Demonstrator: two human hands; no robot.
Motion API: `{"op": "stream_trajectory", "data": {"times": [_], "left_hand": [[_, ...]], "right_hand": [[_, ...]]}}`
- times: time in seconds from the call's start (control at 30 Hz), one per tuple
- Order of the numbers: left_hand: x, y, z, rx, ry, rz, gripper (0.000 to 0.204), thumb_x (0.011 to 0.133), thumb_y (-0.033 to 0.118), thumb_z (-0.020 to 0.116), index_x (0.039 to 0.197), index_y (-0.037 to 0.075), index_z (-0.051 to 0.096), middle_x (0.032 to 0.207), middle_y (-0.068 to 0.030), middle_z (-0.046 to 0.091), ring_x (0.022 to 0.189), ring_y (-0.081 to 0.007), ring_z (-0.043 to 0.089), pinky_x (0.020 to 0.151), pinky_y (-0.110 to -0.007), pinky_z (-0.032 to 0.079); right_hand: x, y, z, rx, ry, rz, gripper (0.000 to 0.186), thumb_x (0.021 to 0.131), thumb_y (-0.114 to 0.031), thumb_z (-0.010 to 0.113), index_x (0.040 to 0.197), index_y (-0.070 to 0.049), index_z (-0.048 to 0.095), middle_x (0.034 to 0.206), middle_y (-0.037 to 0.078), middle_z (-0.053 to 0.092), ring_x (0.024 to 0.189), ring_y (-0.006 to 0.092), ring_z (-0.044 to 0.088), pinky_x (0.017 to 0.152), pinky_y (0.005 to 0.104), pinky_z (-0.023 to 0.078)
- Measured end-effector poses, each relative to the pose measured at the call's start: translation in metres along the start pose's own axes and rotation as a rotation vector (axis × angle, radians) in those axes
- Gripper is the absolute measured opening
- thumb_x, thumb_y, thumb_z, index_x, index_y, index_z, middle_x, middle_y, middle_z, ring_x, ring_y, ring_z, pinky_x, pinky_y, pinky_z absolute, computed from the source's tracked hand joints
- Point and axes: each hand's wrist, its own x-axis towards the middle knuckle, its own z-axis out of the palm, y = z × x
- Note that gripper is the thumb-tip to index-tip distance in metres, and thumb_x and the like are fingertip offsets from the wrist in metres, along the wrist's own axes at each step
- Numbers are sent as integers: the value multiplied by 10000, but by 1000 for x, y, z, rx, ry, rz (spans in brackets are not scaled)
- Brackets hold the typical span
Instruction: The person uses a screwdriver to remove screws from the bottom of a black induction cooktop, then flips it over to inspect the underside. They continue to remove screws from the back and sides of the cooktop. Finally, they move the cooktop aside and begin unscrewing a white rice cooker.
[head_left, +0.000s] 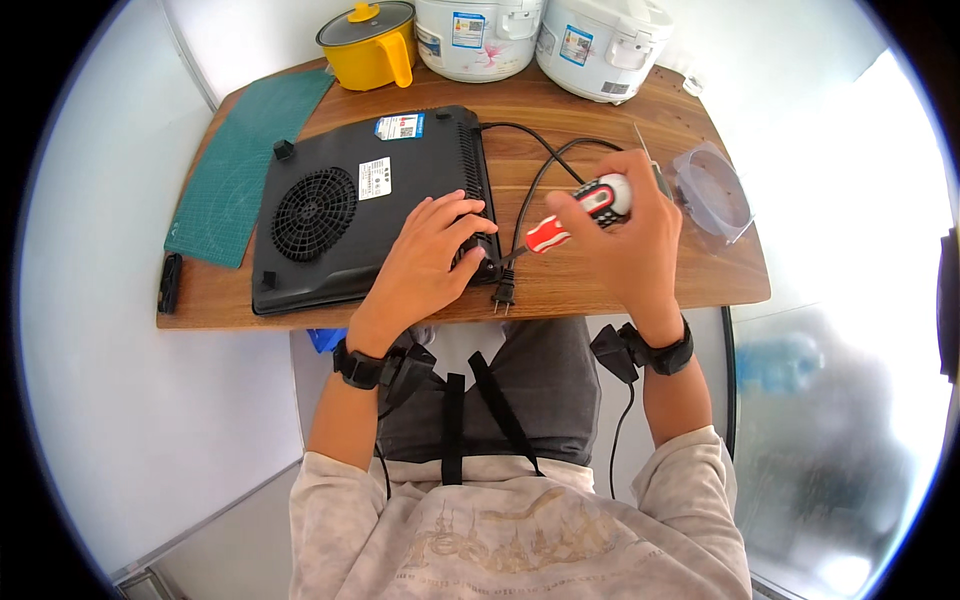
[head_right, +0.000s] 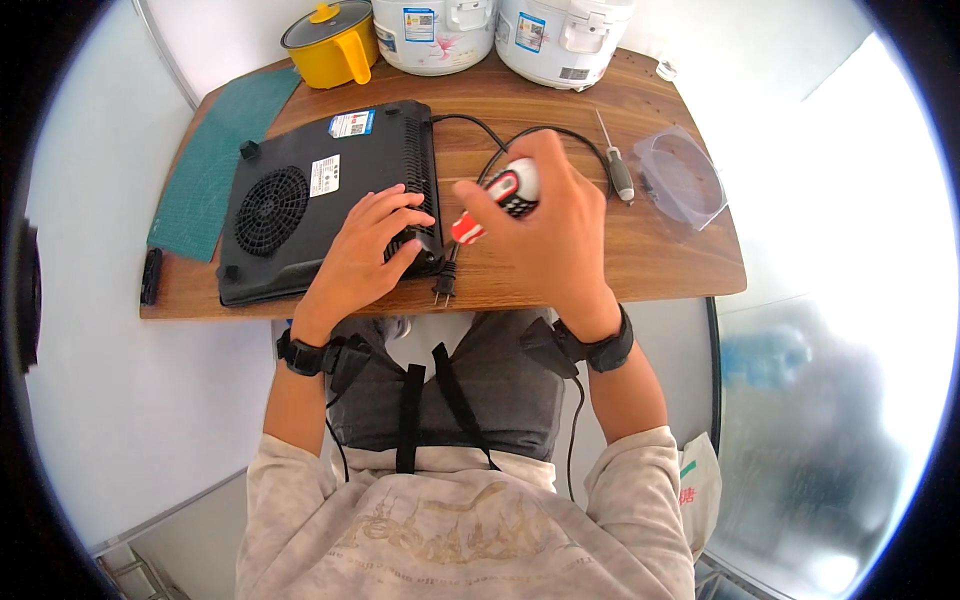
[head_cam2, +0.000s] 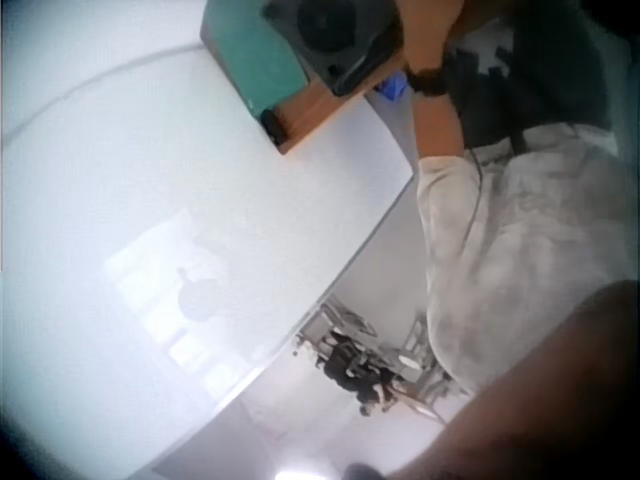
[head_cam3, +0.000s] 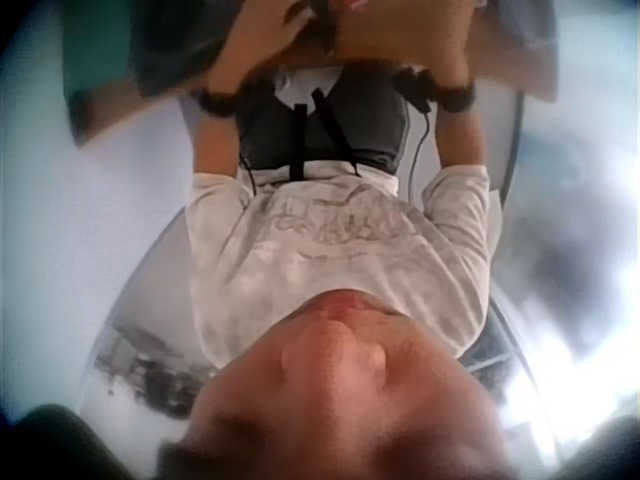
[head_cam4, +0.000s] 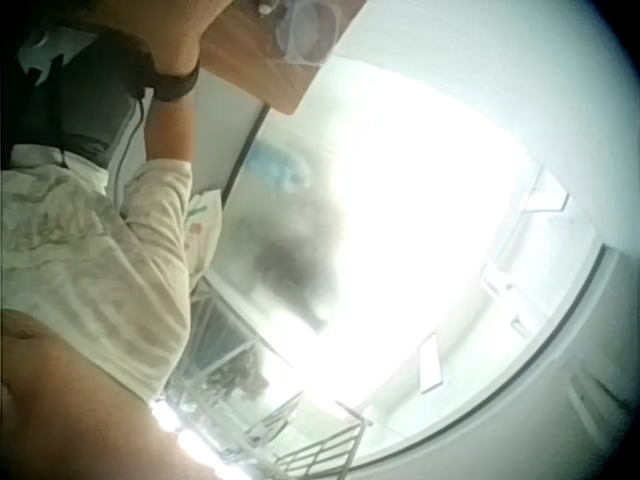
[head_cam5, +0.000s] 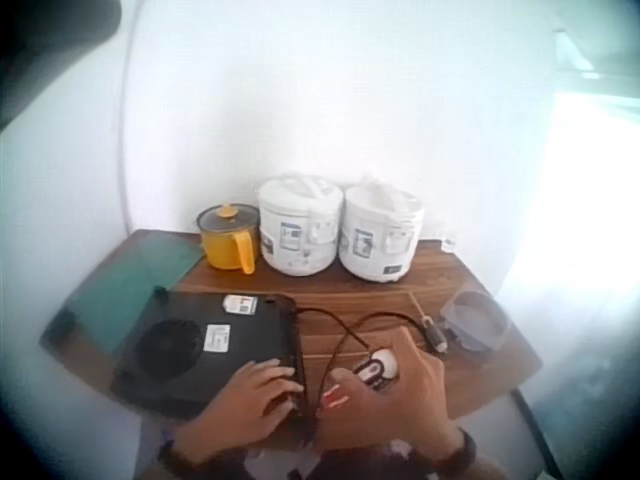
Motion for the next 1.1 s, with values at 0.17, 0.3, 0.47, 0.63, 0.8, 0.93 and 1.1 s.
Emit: {"op": "stream_trajectory", "data": {"times": [0.17,0.3,0.47,0.63,0.8,0.93,1.1], "left_hand": [[-2,-3,-1,41,-13,-8,287,939,166,683,1223,135,662,1435,-92,562,1427,-320,446,1214,-510,308],[-3,10,1,176,123,-59,407,907,309,738,1260,132,642,1467,-145,518,1423,-357,438,1196,-528,324],[-6,19,12,470,206,-101,510,856,412,767,1260,129,639,1508,-169,487,1426,-364,436,1167,-559,338],[-23,32,10,397,159,-105,432,861,334,742,1232,120,690,1569,-143,460,1463,-332,416,1191,-543,316],[-45,38,-8,354,117,-67,400,861,308,750,1210,120,693,1562,-125,476,1462,-326,421,1197,-528,311],[-49,48,-19,194,150,-29,251,902,195,711,1123,77,702,1426,-126,593,1360,-334,525,1143,-483,391],[-99,59,-28,-105,463,-315,107,978,92,607,937,6,655,1022,-117,699,962,-259,670,891,-364,519]], "right_hand": [[-4,14,-2,59,80,71,392,810,-256,873,960,-48,577,705,28,605,623,103,572,592,256,483],[-7,16,-11,100,70,167,375,819,-233,866,953,-47,570,711,16,593,625,83,533,584,241,461],[-15,25,-23,135,90,231,354,837,-209,856,955,-44,567,724,8,597,644,62,538,584,239,461],[-40,53,-42,216,169,375,352,845,-161,849,945,-41,534,763,22,619,653,65,532,588,229,458],[-68,70,-59,248,167,445,393,843,-124,845,915,-41,468,850,52,653,748,95,579,675,258,494],[-75,97,-62,116,82,396,400,837,-120,846,920,-30,466,911,82,668,843,154,636,769,319,523],[-63,120,-61,-8,-8,293,343,825,-127,831,966,-6,542,942,137,665,831,278,650,772,377,524]]}}
